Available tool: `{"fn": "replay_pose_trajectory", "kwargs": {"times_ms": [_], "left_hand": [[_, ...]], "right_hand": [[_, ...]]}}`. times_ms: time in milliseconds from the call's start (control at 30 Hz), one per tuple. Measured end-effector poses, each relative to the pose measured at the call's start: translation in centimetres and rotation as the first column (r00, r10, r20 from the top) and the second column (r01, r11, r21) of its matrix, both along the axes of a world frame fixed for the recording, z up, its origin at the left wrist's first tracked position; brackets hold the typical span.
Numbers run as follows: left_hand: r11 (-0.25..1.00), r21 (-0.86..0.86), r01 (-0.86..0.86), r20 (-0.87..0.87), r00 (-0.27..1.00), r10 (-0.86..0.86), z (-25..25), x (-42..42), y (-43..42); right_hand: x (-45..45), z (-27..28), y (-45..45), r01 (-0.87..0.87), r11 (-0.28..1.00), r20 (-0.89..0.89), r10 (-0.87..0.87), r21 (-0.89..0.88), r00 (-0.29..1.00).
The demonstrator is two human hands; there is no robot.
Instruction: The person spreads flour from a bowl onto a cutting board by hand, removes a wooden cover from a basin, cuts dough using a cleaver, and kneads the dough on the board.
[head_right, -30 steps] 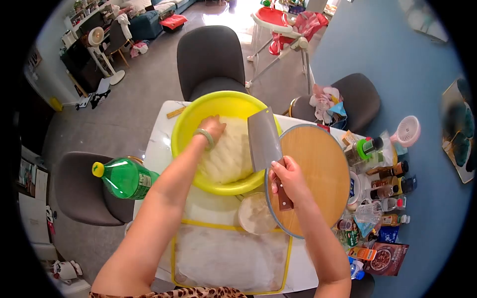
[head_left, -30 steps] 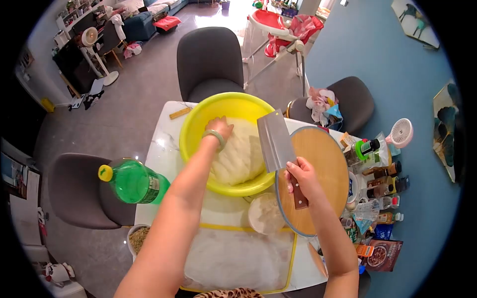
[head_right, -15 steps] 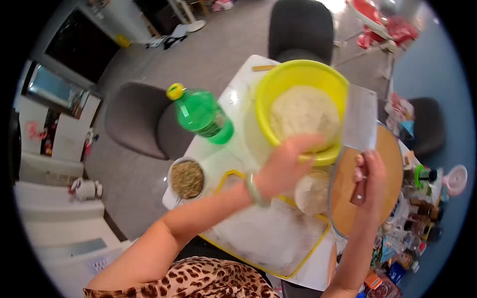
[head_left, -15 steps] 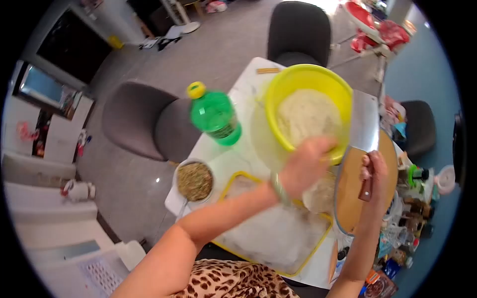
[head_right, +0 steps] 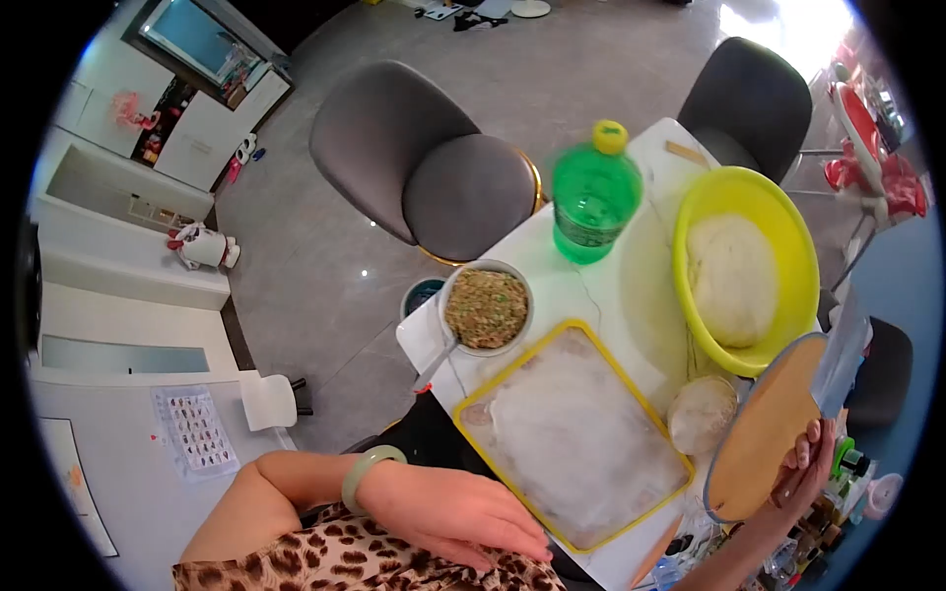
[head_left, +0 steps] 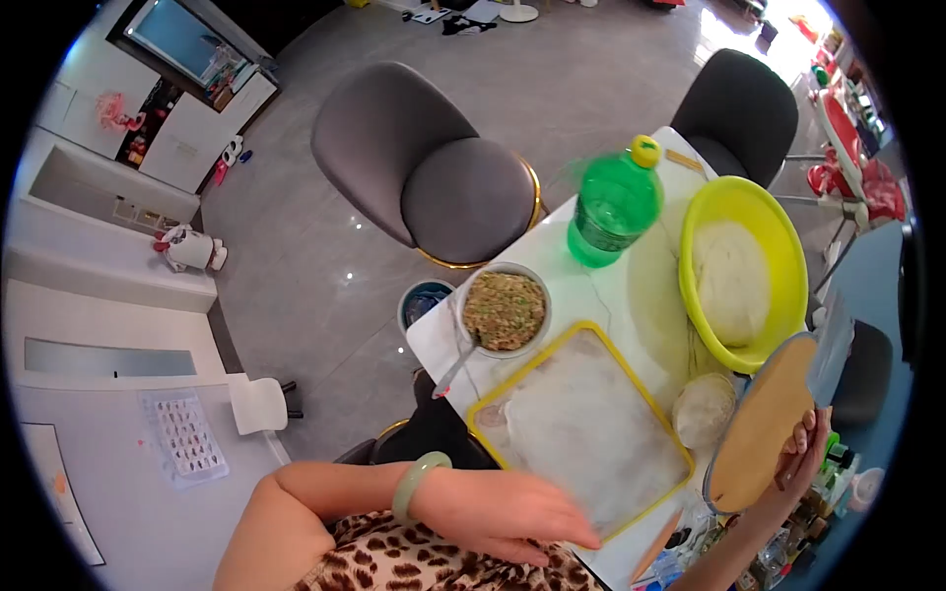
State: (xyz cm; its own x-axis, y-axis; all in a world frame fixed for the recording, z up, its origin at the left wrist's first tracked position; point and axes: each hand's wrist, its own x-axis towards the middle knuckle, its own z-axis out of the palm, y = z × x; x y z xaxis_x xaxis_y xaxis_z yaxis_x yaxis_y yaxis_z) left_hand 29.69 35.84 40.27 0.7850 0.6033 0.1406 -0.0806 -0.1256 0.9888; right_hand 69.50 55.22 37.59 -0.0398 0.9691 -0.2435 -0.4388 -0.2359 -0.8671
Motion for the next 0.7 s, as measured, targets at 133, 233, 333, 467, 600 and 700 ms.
{"fn": "replay_pose_trajectory", "kwargs": {"times_ms": [133,233,333,467,600,700], "left_hand": [[0.991,-0.130,-0.017,0.044,0.999,0.022,0.0,-4.8,-2.0],[0.952,-0.210,-0.220,-0.090,0.974,0.206,-0.9,-10.9,-4.9],[0.812,-0.373,-0.450,-0.184,0.893,0.410,-1.7,-19.6,-9.4],[0.300,-0.624,-0.721,-0.245,0.545,0.802,-8.2,-31.6,-17.7],[-0.030,-0.505,-0.862,-0.416,0.213,0.884,-13.9,-41.8,-24.6],[-0.216,-0.477,-0.852,-0.503,0.064,0.862,-15.1,-47.0,-28.3]], "right_hand": [[-0.9,1.5,-0.7,0.015,1.000,0.012,-0.015,0.020,1.000],[-0.6,2.4,-0.8,-0.028,0.999,0.011,0.027,0.033,1.000],[-5.1,6.2,-2.5,-0.023,0.995,0.053,0.017,0.102,0.998],[-11.2,10.9,-5.5,-0.007,0.974,0.142,-0.026,0.225,0.989],[-19.9,14.5,-8.1,-0.128,0.933,0.152,0.080,0.336,0.985],[-27.4,14.8,-8.8,0.007,0.938,0.099,-0.044,0.347,0.994]]}}
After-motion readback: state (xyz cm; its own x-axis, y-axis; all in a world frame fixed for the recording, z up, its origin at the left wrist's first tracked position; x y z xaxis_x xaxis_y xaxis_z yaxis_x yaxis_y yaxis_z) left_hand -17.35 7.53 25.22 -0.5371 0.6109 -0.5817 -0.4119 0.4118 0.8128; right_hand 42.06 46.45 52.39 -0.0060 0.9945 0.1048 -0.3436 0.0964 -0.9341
